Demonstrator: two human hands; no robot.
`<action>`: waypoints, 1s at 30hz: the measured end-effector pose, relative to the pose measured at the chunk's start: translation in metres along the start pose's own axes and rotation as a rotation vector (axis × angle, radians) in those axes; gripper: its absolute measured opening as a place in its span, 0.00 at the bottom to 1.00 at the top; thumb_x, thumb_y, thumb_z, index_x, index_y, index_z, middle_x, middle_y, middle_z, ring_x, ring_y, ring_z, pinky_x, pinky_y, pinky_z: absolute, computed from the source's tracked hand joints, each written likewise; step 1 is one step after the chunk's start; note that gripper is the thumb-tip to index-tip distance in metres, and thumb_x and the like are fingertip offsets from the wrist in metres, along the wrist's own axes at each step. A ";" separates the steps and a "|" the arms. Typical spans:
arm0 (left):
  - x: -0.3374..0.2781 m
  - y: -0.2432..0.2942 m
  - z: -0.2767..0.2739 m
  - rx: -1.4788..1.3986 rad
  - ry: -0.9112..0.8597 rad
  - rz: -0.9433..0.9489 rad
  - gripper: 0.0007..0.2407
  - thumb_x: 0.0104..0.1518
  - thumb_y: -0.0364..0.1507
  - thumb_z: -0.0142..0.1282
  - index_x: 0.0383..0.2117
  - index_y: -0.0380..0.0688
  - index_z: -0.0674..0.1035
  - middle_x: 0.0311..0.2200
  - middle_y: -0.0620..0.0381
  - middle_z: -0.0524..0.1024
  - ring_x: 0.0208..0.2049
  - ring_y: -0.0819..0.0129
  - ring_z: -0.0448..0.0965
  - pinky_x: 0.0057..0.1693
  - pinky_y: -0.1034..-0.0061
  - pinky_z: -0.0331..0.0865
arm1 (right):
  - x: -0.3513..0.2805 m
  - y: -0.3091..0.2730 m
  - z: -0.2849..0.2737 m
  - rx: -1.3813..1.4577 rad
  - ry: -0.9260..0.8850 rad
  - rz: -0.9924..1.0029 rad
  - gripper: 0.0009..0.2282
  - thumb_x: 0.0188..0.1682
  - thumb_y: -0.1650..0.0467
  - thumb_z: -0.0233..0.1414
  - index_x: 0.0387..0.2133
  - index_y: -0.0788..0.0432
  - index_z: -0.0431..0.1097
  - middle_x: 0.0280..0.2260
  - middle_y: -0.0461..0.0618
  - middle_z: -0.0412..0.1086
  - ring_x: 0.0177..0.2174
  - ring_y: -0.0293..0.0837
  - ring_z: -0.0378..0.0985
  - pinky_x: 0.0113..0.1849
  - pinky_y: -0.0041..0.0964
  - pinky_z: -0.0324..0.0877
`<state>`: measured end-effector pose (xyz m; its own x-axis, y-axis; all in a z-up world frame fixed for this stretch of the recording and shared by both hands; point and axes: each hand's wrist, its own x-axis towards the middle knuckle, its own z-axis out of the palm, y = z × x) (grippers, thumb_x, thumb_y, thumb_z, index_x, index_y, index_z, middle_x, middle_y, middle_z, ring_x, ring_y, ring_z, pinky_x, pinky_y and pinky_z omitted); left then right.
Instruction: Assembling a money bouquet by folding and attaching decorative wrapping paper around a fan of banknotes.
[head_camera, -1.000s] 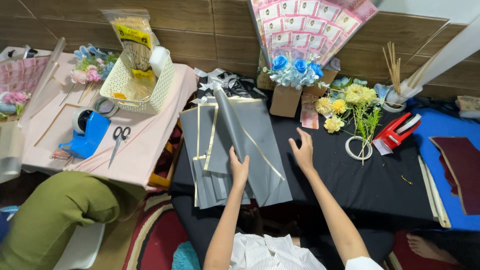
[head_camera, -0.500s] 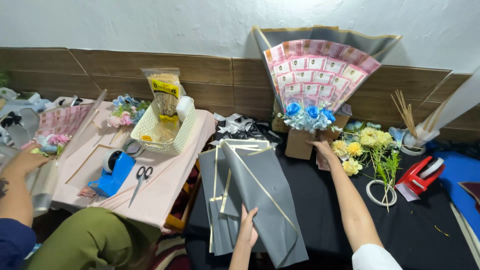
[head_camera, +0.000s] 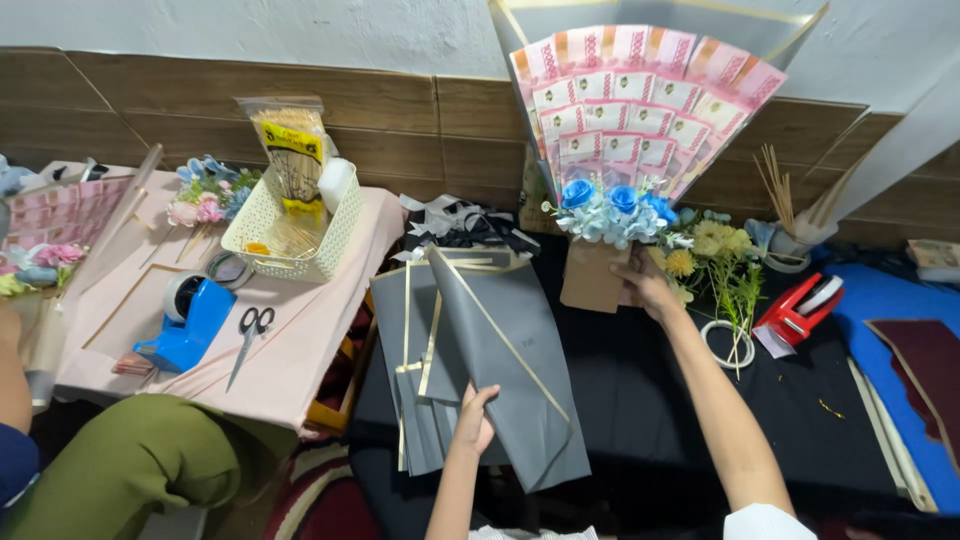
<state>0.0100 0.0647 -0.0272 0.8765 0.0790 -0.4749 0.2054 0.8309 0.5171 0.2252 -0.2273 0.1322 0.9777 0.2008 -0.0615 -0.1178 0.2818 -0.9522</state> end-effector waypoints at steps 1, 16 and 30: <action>0.021 -0.013 -0.023 0.035 -0.053 0.011 0.23 0.53 0.19 0.55 0.58 0.53 0.71 0.50 0.48 0.76 0.49 0.55 0.77 0.55 0.61 0.72 | -0.024 -0.024 0.013 -0.168 0.008 0.035 0.32 0.47 0.73 0.57 0.64 0.64 0.47 0.61 0.65 0.55 0.60 0.61 0.59 0.57 0.56 0.60; 0.041 0.035 -0.035 0.147 -0.111 -0.022 0.22 0.59 0.28 0.57 0.60 0.69 0.72 0.52 0.53 0.76 0.50 0.57 0.77 0.56 0.53 0.71 | -0.172 -0.009 -0.001 -0.239 0.053 0.053 0.20 0.43 0.69 0.62 0.46 0.60 0.65 0.41 0.48 0.71 0.40 0.46 0.76 0.40 0.43 0.75; 0.018 0.048 -0.008 0.116 -0.157 -0.019 0.20 0.60 0.31 0.56 0.58 0.71 0.74 0.51 0.52 0.77 0.49 0.57 0.78 0.56 0.52 0.71 | -0.200 0.020 0.001 -0.177 0.071 0.102 0.16 0.44 0.66 0.62 0.39 0.59 0.66 0.35 0.50 0.71 0.35 0.49 0.78 0.35 0.45 0.78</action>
<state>0.0326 0.1105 -0.0166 0.9274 -0.0302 -0.3728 0.2629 0.7616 0.5923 0.0275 -0.2610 0.1252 0.9728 0.1517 -0.1752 -0.1905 0.0927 -0.9773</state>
